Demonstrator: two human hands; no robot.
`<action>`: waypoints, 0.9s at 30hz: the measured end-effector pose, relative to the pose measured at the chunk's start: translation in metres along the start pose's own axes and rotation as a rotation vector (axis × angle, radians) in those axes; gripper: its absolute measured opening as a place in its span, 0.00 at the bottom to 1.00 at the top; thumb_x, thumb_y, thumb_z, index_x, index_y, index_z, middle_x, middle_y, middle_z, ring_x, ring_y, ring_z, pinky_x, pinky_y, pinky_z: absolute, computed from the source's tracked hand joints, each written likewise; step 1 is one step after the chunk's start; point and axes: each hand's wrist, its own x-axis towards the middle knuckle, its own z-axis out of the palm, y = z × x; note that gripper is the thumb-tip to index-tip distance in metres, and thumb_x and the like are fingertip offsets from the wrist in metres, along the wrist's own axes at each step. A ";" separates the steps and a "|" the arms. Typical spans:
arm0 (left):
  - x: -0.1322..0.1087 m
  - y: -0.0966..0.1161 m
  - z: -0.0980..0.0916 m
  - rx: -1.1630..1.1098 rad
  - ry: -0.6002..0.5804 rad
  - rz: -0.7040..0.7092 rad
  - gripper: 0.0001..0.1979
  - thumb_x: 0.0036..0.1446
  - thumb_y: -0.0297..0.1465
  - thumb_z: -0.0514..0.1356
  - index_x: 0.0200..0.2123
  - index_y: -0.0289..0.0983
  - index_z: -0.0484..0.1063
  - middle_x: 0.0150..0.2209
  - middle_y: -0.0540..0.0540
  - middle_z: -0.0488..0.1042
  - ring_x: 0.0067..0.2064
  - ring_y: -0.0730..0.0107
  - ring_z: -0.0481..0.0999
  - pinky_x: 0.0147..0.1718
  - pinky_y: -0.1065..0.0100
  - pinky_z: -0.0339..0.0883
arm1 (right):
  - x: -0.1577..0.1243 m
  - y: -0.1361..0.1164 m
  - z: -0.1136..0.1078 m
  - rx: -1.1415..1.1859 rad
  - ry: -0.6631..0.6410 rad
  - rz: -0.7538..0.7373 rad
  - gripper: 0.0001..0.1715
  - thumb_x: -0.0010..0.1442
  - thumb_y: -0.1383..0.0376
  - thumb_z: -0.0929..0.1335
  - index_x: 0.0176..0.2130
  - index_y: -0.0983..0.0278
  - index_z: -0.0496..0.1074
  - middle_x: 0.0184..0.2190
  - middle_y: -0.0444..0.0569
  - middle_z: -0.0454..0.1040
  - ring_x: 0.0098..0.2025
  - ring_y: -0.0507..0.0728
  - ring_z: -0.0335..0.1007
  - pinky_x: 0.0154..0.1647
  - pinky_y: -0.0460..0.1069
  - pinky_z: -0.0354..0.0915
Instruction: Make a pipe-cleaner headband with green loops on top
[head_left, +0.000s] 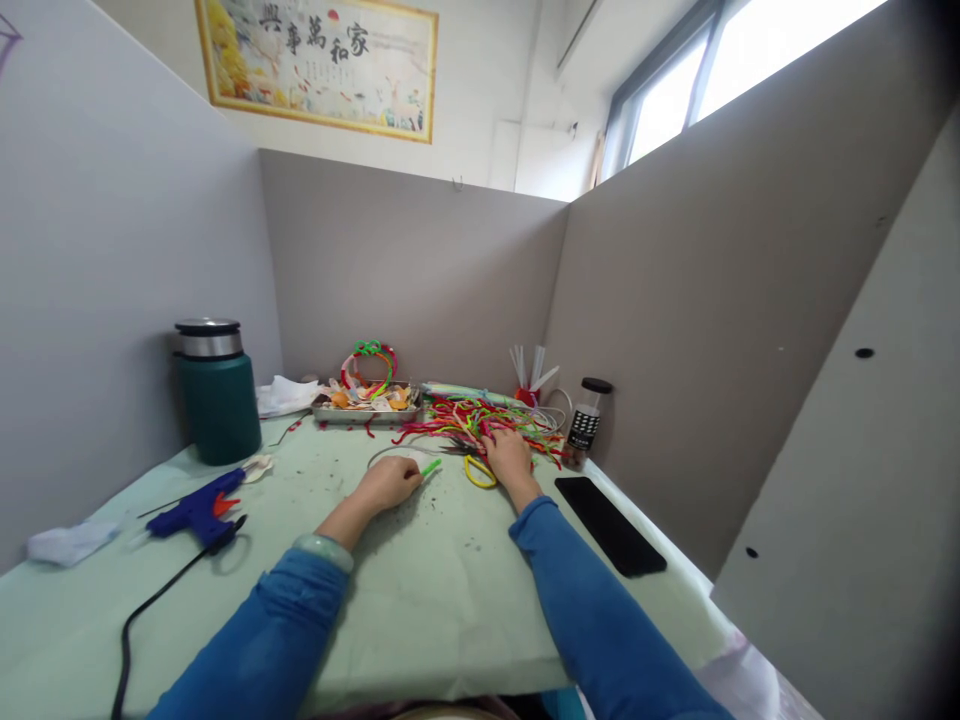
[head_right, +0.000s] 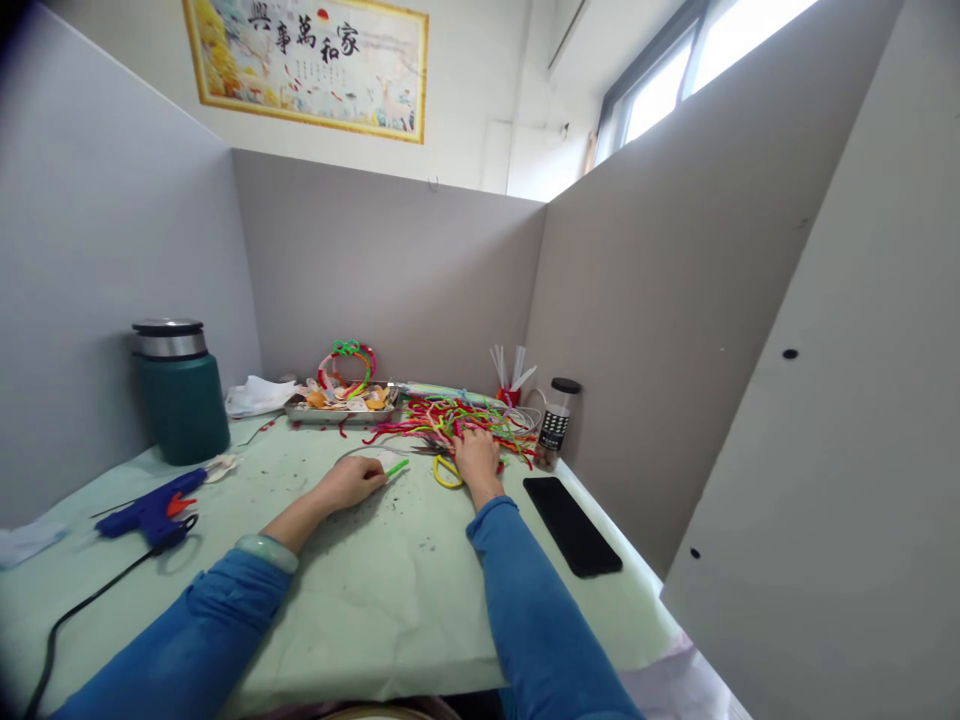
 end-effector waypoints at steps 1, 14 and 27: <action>0.000 0.000 0.000 0.003 -0.002 0.004 0.12 0.52 0.35 0.52 0.27 0.37 0.73 0.29 0.46 0.75 0.31 0.69 0.68 0.29 0.70 0.54 | 0.000 0.000 0.000 0.012 0.026 0.006 0.22 0.62 0.54 0.58 0.47 0.62 0.71 0.46 0.53 0.70 0.48 0.60 0.60 0.45 0.51 0.53; 0.001 -0.004 0.005 0.004 0.043 0.015 0.13 0.52 0.35 0.52 0.28 0.38 0.75 0.29 0.46 0.76 0.31 0.68 0.70 0.29 0.70 0.55 | 0.055 -0.070 0.010 0.006 -0.036 -0.327 0.23 0.63 0.59 0.58 0.55 0.64 0.62 0.53 0.55 0.64 0.51 0.60 0.57 0.49 0.54 0.51; -0.001 -0.002 0.004 -0.003 0.053 0.016 0.13 0.52 0.36 0.52 0.28 0.38 0.75 0.30 0.46 0.76 0.32 0.68 0.70 0.31 0.70 0.57 | 0.085 -0.021 0.000 0.000 -0.213 -0.080 0.21 0.60 0.66 0.56 0.44 0.67 0.73 0.40 0.54 0.76 0.40 0.56 0.71 0.38 0.46 0.61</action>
